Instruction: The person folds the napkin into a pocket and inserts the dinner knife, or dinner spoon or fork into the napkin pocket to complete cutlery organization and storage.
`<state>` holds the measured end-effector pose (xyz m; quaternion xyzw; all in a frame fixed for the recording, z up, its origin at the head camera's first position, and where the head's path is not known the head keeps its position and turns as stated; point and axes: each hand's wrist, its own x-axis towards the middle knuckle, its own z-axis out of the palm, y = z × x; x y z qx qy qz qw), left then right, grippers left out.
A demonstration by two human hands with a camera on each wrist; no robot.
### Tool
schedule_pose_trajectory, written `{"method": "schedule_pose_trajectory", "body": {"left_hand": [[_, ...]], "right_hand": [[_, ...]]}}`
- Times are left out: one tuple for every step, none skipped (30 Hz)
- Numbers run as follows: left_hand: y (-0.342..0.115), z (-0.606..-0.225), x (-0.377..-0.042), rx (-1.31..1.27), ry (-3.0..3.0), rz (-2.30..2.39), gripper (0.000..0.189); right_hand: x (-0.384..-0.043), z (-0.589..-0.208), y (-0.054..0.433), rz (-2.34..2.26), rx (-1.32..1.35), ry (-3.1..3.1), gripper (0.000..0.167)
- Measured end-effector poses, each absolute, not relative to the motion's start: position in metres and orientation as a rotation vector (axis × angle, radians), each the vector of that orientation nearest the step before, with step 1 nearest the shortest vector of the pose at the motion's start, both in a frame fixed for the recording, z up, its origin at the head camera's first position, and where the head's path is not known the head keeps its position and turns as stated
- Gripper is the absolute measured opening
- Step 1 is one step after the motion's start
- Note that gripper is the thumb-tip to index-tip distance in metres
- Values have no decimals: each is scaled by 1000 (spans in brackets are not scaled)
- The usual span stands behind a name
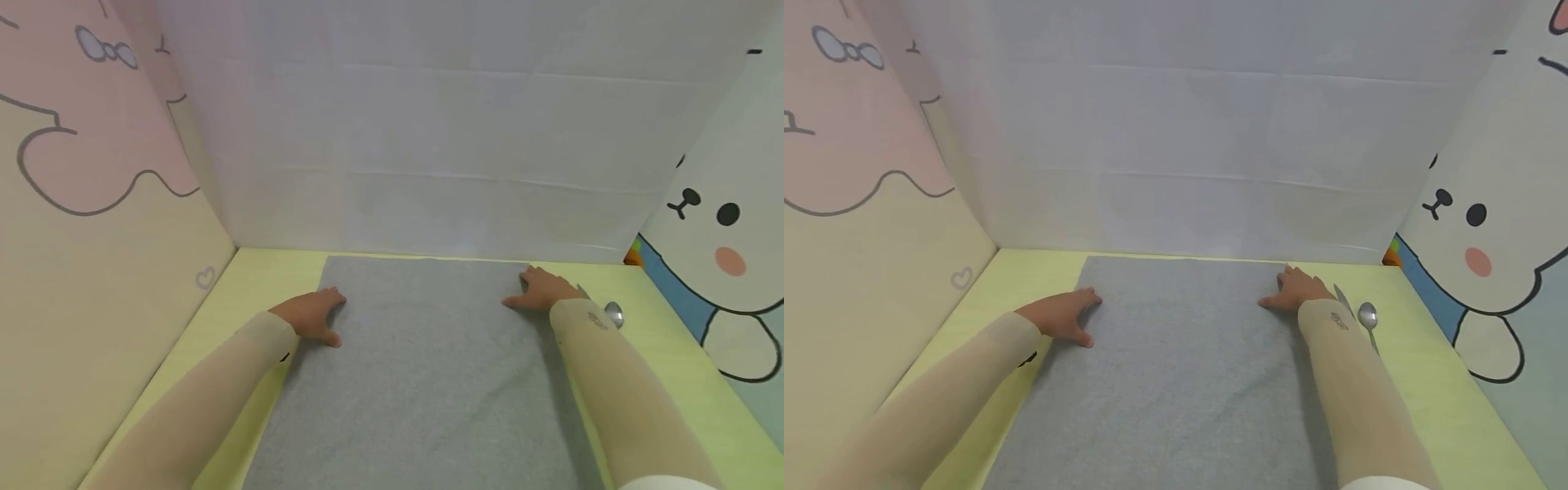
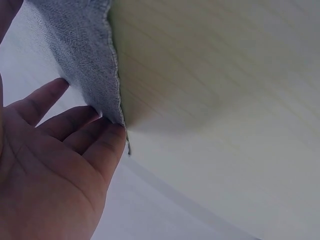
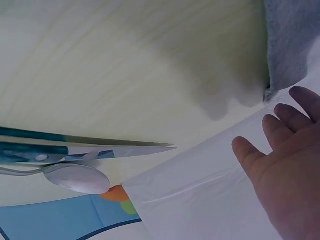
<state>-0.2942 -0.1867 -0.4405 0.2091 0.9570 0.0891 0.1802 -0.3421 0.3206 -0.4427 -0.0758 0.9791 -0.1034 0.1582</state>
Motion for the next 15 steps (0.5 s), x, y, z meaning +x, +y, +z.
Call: {"method": "schedule_pose_trajectory", "body": {"left_hand": [[-187,-441,-295,584,2705,258,96],[-187,-441,-295,582,2707,264,98],[-187,-441,-296,576,2709,270,100],[-187,-442,-297,569,2711,272,101],[-187,-443,-298,563,2711,272,103],[-187,-444,-299,562,2713,270,104],[-186,-444,-301,559,2713,269,105],[-186,-444,-302,555,2712,269,105],[-186,-444,-303,552,2710,267,105],[-186,-444,-305,546,2706,266,105],[-186,-444,-306,536,2702,267,105],[-186,-444,-306,530,2699,271,104],[-186,-444,-307,523,2695,277,104],[-186,-443,-308,519,2692,277,103],[-186,-443,-309,518,2694,275,102]], "right_hand": [[-341,-443,320,-303,-239,2804,114],[-341,-443,319,-315,-270,2801,114],[-340,-442,318,-342,-290,2789,115],[-339,-441,317,-373,-296,2769,118],[-338,-441,316,-398,-301,2747,120],[-337,-440,315,-419,-302,2728,123],[-336,-440,314,-429,-304,2714,125],[-335,-440,314,-423,-316,2710,126],[-334,-440,314,-414,-324,2713,127],[-334,-441,314,-402,-328,2716,127],[-334,-441,314,-391,-335,2724,127],[-333,-442,314,-385,-340,2733,127],[-333,-442,314,-381,-344,2739,126],[-333,-443,315,-376,-354,2747,126],[-333,-443,316,-374,-351,2752,125]]}}
